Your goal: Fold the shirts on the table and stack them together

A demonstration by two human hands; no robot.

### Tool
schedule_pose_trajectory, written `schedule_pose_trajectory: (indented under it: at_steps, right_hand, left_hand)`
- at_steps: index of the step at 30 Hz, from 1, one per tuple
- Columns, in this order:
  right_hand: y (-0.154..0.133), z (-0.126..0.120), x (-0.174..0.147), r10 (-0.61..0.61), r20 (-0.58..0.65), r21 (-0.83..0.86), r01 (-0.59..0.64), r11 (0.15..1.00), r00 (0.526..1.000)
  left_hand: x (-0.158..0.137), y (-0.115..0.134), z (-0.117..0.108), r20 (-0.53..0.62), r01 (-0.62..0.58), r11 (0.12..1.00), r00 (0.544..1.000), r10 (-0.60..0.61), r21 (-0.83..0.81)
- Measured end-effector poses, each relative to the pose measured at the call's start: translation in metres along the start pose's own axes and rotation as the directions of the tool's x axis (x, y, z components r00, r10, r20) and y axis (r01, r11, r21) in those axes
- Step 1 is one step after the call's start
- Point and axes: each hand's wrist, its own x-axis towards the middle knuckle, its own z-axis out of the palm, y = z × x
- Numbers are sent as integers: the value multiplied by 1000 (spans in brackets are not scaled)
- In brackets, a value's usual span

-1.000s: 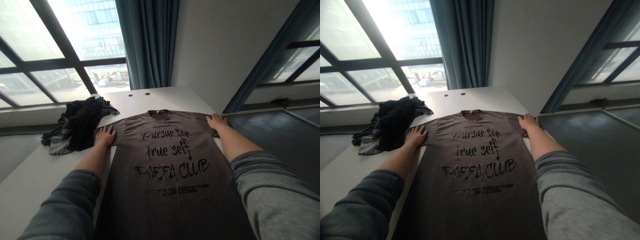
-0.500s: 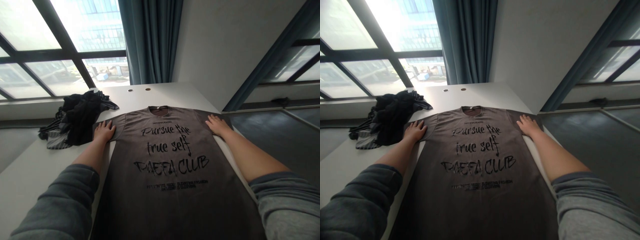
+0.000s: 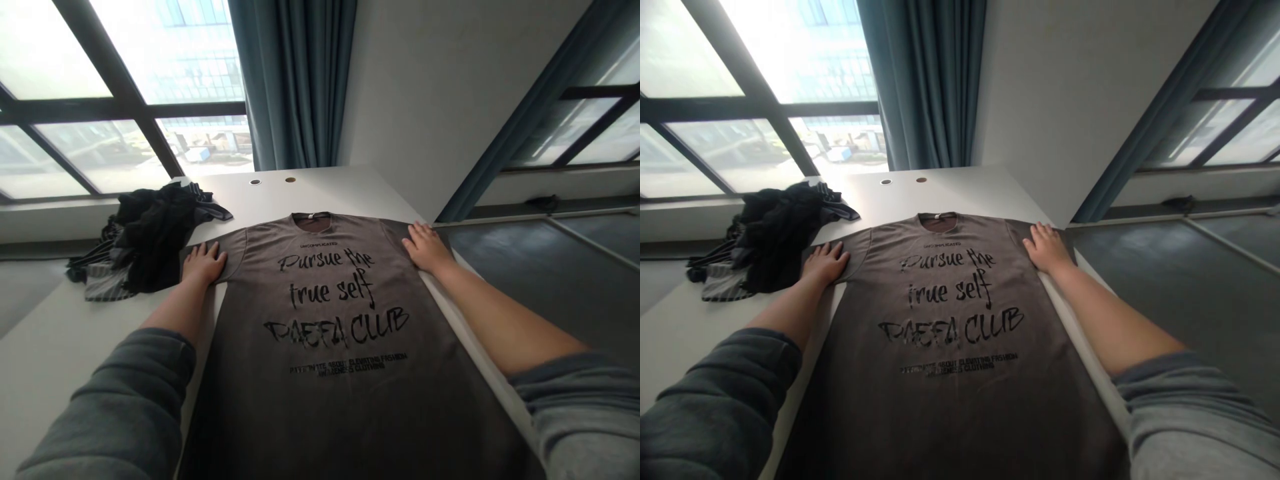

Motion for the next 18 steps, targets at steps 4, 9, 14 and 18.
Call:
schedule_pose_trajectory:
  at_steps: [4, 9, 14, 18]
  right_hand:
    - [-49, 1, -33, -297, 115, 128, 282, 951, 948]
    - [-73, 12, -55, -332, 217, 137, 308, 941, 918]
    - [-85, 7, -45, -288, 278, 124, 263, 957, 916]
    - [-133, 3, -19, -375, 202, 132, 355, 926, 905]
  left_hand:
    - [1, 0, 2, -19, -12, 1000, 1000, 11, -13]
    - [1, 0, 3, -28, -8, 1000, 1000, 7, -22]
    - [0, 0, 2, -19, -16, 1000, 1000, 16, -22]
    - [-1, 0, 1, -19, -2, 1000, 1000, 2, -24]
